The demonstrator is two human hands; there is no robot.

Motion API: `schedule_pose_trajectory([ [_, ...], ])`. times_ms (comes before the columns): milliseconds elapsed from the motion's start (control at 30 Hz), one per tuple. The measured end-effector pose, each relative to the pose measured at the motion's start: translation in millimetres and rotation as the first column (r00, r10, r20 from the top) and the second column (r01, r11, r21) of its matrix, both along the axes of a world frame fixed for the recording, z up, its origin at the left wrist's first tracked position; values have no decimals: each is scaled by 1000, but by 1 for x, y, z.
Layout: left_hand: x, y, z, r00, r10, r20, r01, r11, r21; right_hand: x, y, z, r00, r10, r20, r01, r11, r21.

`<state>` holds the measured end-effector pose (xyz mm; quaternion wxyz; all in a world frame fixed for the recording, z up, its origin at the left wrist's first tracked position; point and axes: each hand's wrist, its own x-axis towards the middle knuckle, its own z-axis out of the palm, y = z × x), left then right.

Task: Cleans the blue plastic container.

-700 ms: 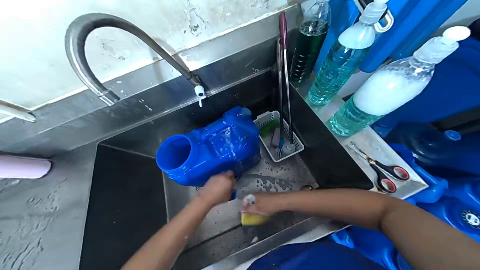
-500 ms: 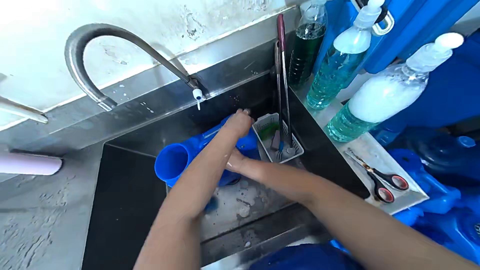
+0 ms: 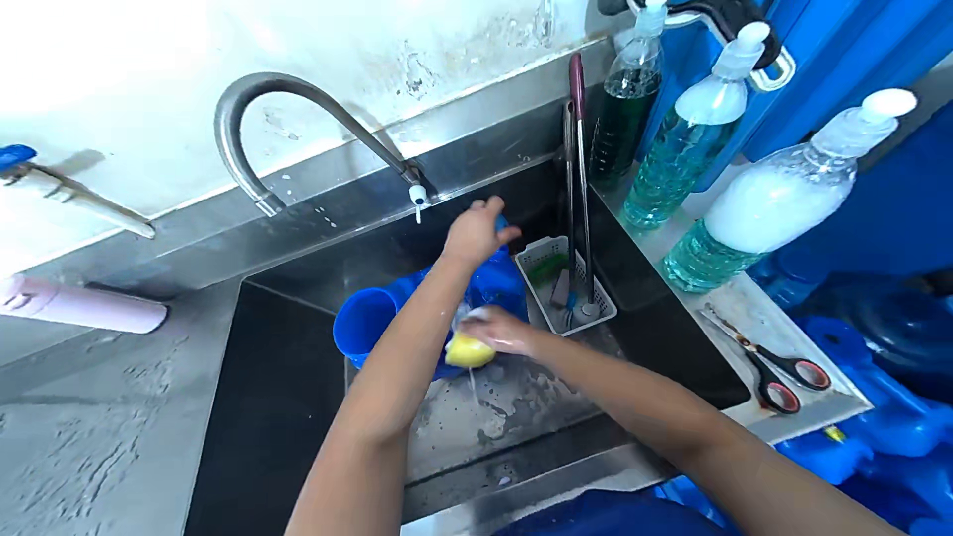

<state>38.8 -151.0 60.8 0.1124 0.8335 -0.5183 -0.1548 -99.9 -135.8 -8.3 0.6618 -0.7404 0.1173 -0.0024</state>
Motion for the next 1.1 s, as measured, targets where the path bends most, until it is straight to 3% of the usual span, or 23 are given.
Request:
schedule_pose_trajectory([
  [67, -8, 31, 9, 947, 161, -279, -242, 927, -286, -39, -13, 17, 897, -372, 240, 389, 921, -28],
  [100, -22, 50, 2, 853, 190, -486, -381, 863, -332, -49, -15, 18, 798, -460, 389, 529, 845, -84],
  [167, -62, 79, -15, 483, 246, -840, -651, 742, -157, -48, -3, 3, 744, -361, 562, 603, 724, -335],
  [200, -76, 90, -20, 376, 272, -886, -697, 713, -77, -44, 13, -6, 773, -302, 558, 586, 677, -445],
  [233, -79, 104, -24, 398, 273, -876, -650, 758, -59, -45, 29, -12, 823, -284, 491, 532, 687, -495],
  [267, -77, 116, -29, 540, 269, -797, -535, 841, -79, -46, 43, -13, 862, -297, 412, 477, 751, -456],
  [300, -71, 129, -30, 722, 237, -651, -363, 929, -65, -49, 53, -11, 894, -322, 311, 415, 857, -306],
  [333, -68, 143, -24, 859, 183, -479, -210, 978, -4, -52, 58, -11, 930, -319, 181, 330, 943, -33],
  [367, -70, 160, -20, 934, 74, -351, -91, 995, -33, -55, 60, -19, 958, -272, 90, 235, 925, 300],
  [400, -72, 180, -23, 969, -59, -240, 10, 980, -201, -55, 64, -35, 976, -204, 74, 125, 810, 574],
  [433, -71, 195, -31, 978, -164, -130, 91, 893, -440, -50, 71, -46, 988, -142, 66, 51, 689, 722],
  [500, -67, 220, -55, 972, -234, -34, 152, 728, -669, -38, 97, -49, 991, -109, -73, 121, 544, 831],
  [533, -66, 238, -75, 975, -212, -62, 121, 751, -649, -34, 111, -42, 976, -107, -191, 218, 538, 814],
  [600, -52, 281, -108, 987, -93, -135, 26, 904, -428, -30, 117, -19, 921, -108, -374, 325, 743, 585],
  [633, -36, 304, -109, 984, -24, -179, -6, 986, -169, -31, 108, -3, 916, -146, -372, 311, 846, 433],
  [667, -21, 321, -104, 977, 58, -206, -38, 994, 102, -33, 91, 14, 918, -226, -325, 316, 914, 255],
  [700, -11, 329, -92, 974, 125, -189, -77, 967, 243, -33, 61, 33, 916, -323, -239, 344, 938, 51],
  [733, -3, 328, -72, 977, 156, -142, -118, 963, 243, -26, 27, 50, 904, -404, -137, 385, 911, -145],
  [800, 10, 306, -34, 989, 150, -15, -151, 987, -54, 14, -28, 43, 902, -423, 88, 412, 779, -473],
  [867, 36, 258, -22, 976, 215, 16, -211, 969, -129, 70, -7, -1, 907, -388, 165, 383, 597, -705],
  [967, 77, 210, -37, 959, 275, 65, -280, 954, 107, 120, 87, -11, 964, -219, 151, 248, 532, -810],
  [1033, 69, 213, -39, 966, 251, 58, -258, 939, 228, 104, 75, -9, 989, -136, 59, 122, 517, -847],
  [1100, 56, 221, -36, 965, 260, 30, -258, 922, 288, 82, 29, -4, 941, -337, -35, 153, 517, -842],
])
